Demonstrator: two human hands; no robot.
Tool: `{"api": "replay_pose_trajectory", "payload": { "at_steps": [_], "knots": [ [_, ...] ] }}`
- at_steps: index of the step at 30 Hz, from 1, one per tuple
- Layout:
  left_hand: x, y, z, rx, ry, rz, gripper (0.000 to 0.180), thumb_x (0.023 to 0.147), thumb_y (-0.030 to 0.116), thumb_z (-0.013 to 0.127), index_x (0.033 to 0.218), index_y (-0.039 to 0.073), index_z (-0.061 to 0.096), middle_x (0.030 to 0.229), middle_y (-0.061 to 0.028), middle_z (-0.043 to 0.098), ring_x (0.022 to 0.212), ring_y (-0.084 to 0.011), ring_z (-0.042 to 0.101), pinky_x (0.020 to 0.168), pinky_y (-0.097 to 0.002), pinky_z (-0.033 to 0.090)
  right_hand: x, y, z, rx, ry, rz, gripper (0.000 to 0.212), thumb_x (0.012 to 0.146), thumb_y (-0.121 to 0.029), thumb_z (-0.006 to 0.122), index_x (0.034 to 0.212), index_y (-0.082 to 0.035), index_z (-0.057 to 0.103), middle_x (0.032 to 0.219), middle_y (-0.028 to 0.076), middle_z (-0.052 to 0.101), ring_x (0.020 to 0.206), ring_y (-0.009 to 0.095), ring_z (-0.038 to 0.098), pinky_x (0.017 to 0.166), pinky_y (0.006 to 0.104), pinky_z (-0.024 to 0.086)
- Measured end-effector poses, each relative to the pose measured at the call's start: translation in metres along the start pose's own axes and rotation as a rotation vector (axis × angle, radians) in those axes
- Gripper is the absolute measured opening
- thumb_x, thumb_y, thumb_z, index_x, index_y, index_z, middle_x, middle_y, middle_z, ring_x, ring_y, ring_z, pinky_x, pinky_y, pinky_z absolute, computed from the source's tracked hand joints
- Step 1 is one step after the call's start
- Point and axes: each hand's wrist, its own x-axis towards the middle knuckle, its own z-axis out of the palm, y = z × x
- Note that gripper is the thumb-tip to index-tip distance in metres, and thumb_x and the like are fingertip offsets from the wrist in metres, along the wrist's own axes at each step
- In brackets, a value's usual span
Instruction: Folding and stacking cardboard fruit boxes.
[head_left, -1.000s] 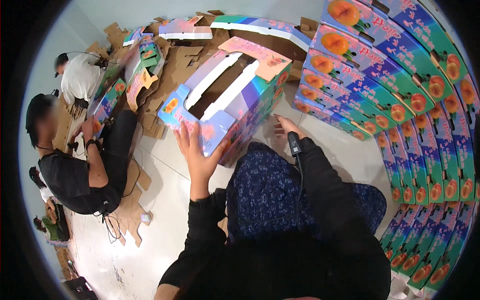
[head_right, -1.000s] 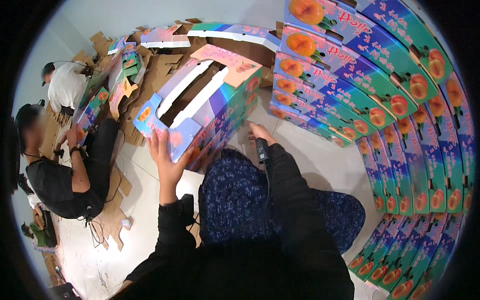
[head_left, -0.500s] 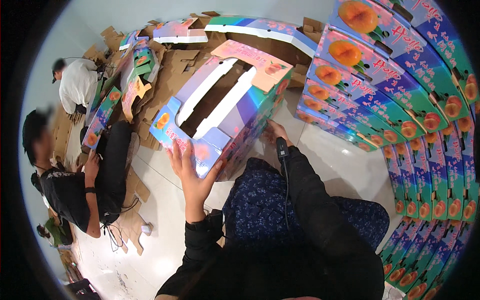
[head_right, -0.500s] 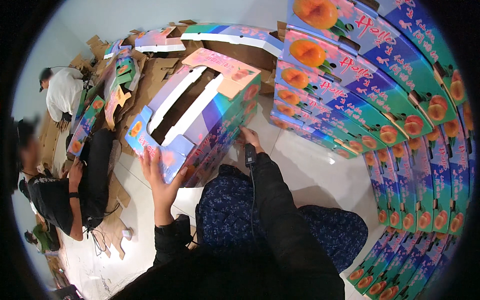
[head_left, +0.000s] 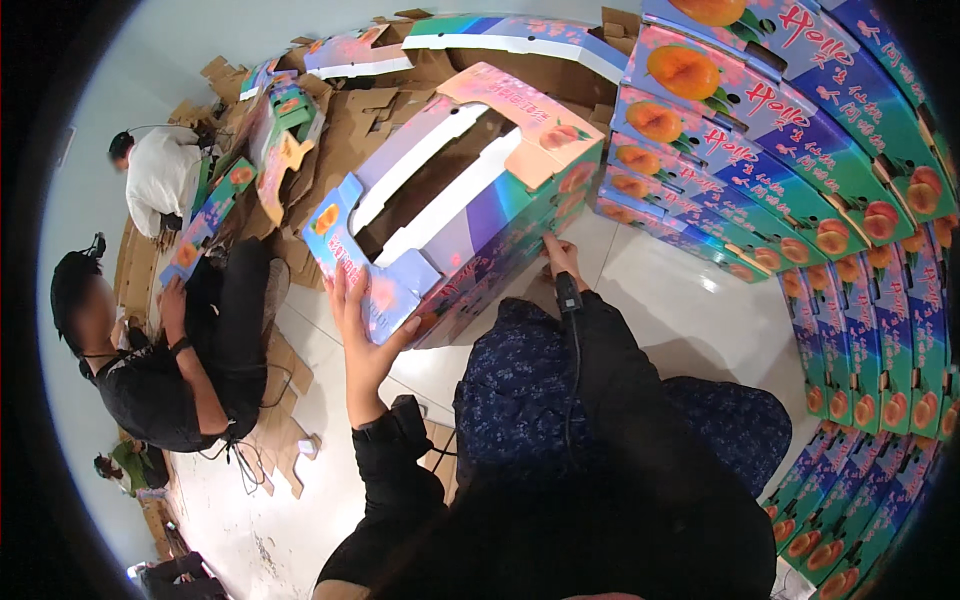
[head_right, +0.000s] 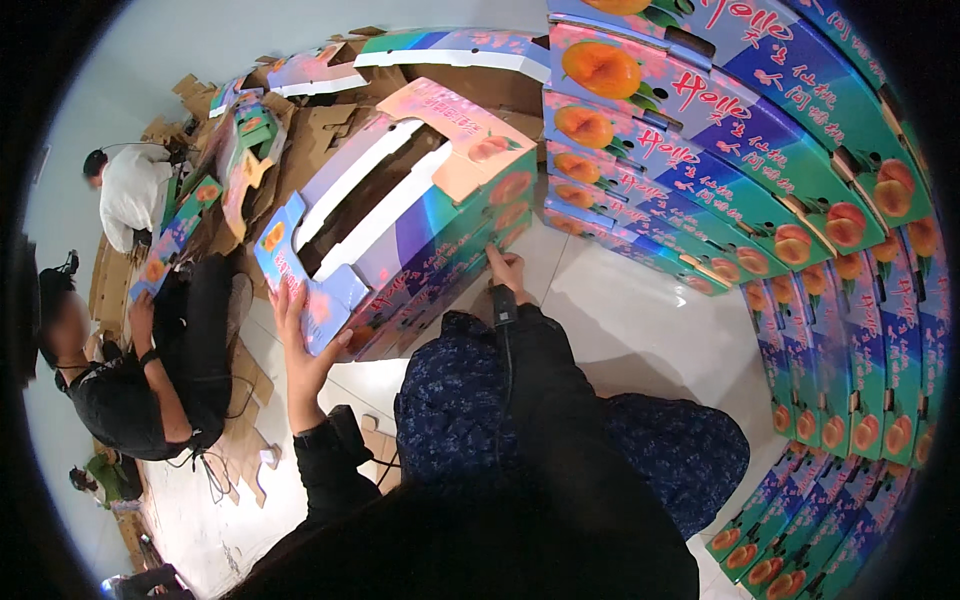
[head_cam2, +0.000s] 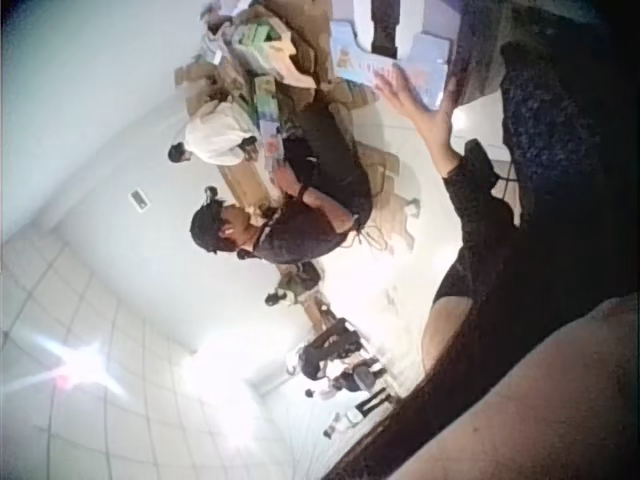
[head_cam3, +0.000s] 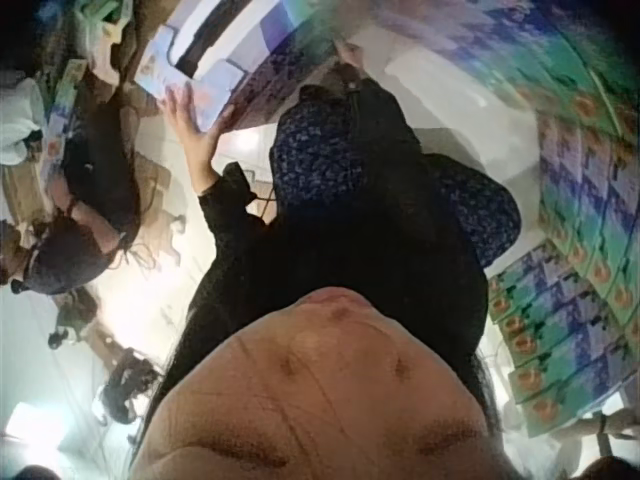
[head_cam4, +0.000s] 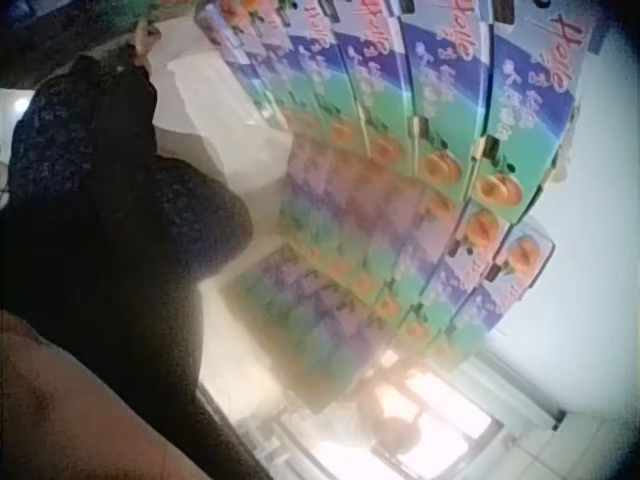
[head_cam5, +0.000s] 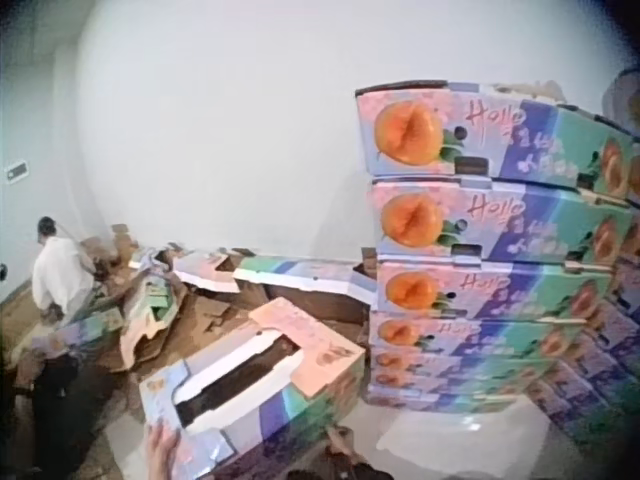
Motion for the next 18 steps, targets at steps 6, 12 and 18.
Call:
{"api": "replay_pose_trajectory", "payload": {
  "at_steps": [6, 12, 18],
  "knots": [
    [0.011, -0.008, 0.015, -0.14, -0.087, 0.046, 0.09, 0.057, 0.025, 0.083, 0.139, 0.013, 0.048, 0.155, -0.0145, 0.027, 0.146, -0.0367, 0.013, 0.116, -0.0492, 0.015, -0.011, 0.012, -0.05, -0.019, 0.014, 0.153, 0.05, 0.083, -0.046, 0.071, 0.101, -0.006, 0.047, 0.08, 0.009, 0.056, 0.045, 0.015, 0.043, 0.041, 0.0335, 0.037],
    [0.017, -0.022, 0.022, -0.204, -0.108, 0.073, 0.089, 0.053, 0.022, 0.087, 0.135, 0.012, 0.052, 0.154, -0.0158, 0.028, 0.146, -0.0383, 0.013, 0.116, -0.0484, 0.015, -0.056, -0.033, -0.058, 0.233, -0.044, 0.348, 0.064, 0.075, -0.041, 0.081, 0.106, -0.007, 0.037, 0.079, 0.013, 0.058, 0.042, 0.016, 0.044, 0.038, 0.0342, 0.039],
    [0.034, -0.031, 0.026, -0.225, -0.082, 0.08, 0.09, 0.053, 0.022, 0.088, 0.135, 0.011, 0.052, 0.153, -0.0148, 0.029, 0.145, -0.0382, 0.014, 0.116, -0.0482, 0.017, -0.046, -0.055, -0.042, 0.222, -0.081, 0.418, 0.094, 0.079, -0.035, 0.078, 0.141, -0.007, 0.014, 0.111, 0.017, 0.055, 0.075, 0.025, 0.059, 0.059, 0.0416, 0.051]
  ]
}}
